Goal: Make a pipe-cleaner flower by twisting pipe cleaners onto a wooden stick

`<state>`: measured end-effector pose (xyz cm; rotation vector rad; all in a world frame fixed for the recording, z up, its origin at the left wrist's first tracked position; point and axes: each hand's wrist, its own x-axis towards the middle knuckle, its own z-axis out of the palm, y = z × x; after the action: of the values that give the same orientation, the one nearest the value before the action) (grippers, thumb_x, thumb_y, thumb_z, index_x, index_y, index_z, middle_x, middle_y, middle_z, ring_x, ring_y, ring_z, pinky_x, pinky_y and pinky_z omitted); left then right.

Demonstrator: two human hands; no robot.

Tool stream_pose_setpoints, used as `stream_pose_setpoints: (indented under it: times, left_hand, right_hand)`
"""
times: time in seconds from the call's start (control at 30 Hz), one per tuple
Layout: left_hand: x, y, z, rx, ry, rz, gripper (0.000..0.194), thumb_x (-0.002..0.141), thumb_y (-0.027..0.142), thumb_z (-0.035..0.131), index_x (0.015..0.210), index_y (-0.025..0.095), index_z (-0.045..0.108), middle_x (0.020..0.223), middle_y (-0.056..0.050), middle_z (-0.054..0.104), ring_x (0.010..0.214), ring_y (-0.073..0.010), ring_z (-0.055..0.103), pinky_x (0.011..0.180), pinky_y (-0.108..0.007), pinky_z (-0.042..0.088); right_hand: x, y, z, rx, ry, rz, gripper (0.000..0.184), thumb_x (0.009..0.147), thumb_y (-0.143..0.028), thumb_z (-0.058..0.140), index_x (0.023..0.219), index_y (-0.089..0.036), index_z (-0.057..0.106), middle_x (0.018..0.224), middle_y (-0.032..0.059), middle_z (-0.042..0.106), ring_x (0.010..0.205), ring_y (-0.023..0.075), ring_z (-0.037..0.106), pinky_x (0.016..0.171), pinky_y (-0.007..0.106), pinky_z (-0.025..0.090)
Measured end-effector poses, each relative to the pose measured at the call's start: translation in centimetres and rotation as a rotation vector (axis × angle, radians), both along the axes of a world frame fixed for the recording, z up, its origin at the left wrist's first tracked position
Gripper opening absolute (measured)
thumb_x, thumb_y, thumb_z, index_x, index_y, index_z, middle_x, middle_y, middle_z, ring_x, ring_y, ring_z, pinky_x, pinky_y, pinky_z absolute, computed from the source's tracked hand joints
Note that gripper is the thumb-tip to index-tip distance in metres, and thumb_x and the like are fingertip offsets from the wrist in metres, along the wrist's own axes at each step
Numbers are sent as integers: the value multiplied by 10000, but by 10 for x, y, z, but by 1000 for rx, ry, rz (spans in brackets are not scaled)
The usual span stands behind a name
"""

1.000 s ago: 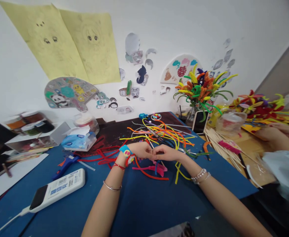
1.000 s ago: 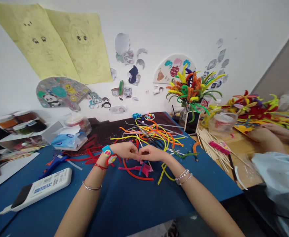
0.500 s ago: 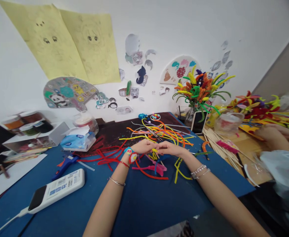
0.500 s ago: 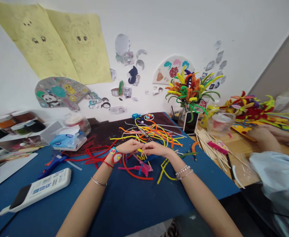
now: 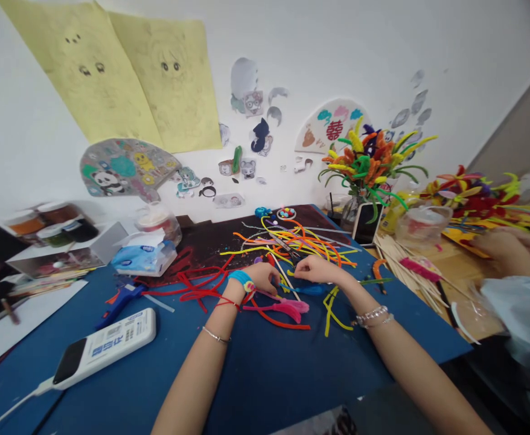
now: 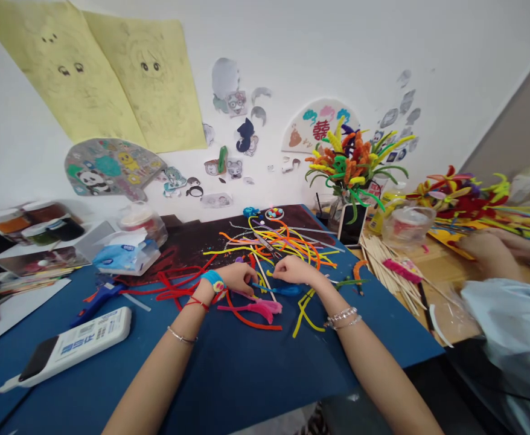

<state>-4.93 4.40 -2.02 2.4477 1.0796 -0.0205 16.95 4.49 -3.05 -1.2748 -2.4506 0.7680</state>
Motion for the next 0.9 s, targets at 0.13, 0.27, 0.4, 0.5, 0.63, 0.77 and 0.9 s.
stream_pose_setpoints:
  times: [0.13, 0.27, 0.4, 0.5, 0.63, 0.77, 0.9]
  left_hand:
    - [0, -2, 1, -91, 32, -52, 278, 551, 302, 652, 797, 173, 653, 625, 25, 559, 502, -71, 435, 429, -176, 286]
    - [0, -4, 4, -153, 73, -39, 185, 564, 205, 609, 739, 169, 654, 617, 29, 570, 507, -66, 446, 447, -170, 301]
    - [-5, -3, 9, -119, 64, -3, 162, 592, 186, 577, 730, 169, 659, 638, 16, 582, 536, -68, 468, 477, -163, 318]
    - [-7, -2, 10, -96, 27, 7, 191, 575, 212, 614, 756, 174, 663, 677, 8, 580, 553, -71, 473, 487, -161, 323]
    - [-2, -2, 6, -21, 29, 12, 317, 492, 219, 687, 808, 200, 659, 648, 27, 541, 500, -66, 424, 441, -171, 282]
    - [2, -2, 1, -7, -1, -23, 182, 534, 214, 668, 713, 179, 659, 617, 24, 539, 508, -67, 435, 452, -169, 285]
    - [0, -1, 2, -44, -30, -25, 121, 606, 197, 610, 714, 147, 634, 627, 9, 572, 534, -75, 476, 482, -165, 329]
  right_hand:
    - [2, 2, -2, 13, 17, -9, 290, 718, -353, 493, 677, -140, 686, 623, 20, 640, 548, 114, 516, 533, 198, 368]
    - [3, 1, -4, -54, 8, 0, 351, 744, -386, 450, 581, -130, 626, 521, 8, 569, 440, 91, 470, 460, 194, 344]
    - [5, 1, -4, -87, 16, -21, 334, 758, -357, 425, 598, -133, 614, 495, -3, 535, 397, 86, 469, 432, 193, 342]
    - [4, 1, -1, -49, 39, -72, 279, 756, -297, 422, 703, -145, 651, 553, 5, 578, 414, 88, 480, 434, 196, 340]
    - [0, -2, 6, 115, 136, -137, 267, 770, -273, 424, 772, -163, 667, 669, 28, 632, 549, 126, 521, 506, 219, 362]
    - [-5, -4, 10, 218, 177, -171, 276, 792, -307, 432, 765, -168, 669, 713, 43, 641, 637, 157, 533, 564, 247, 368]
    - [-10, -6, 11, 238, 235, -172, 300, 815, -348, 417, 804, -181, 665, 748, 41, 645, 643, 152, 531, 577, 256, 369]
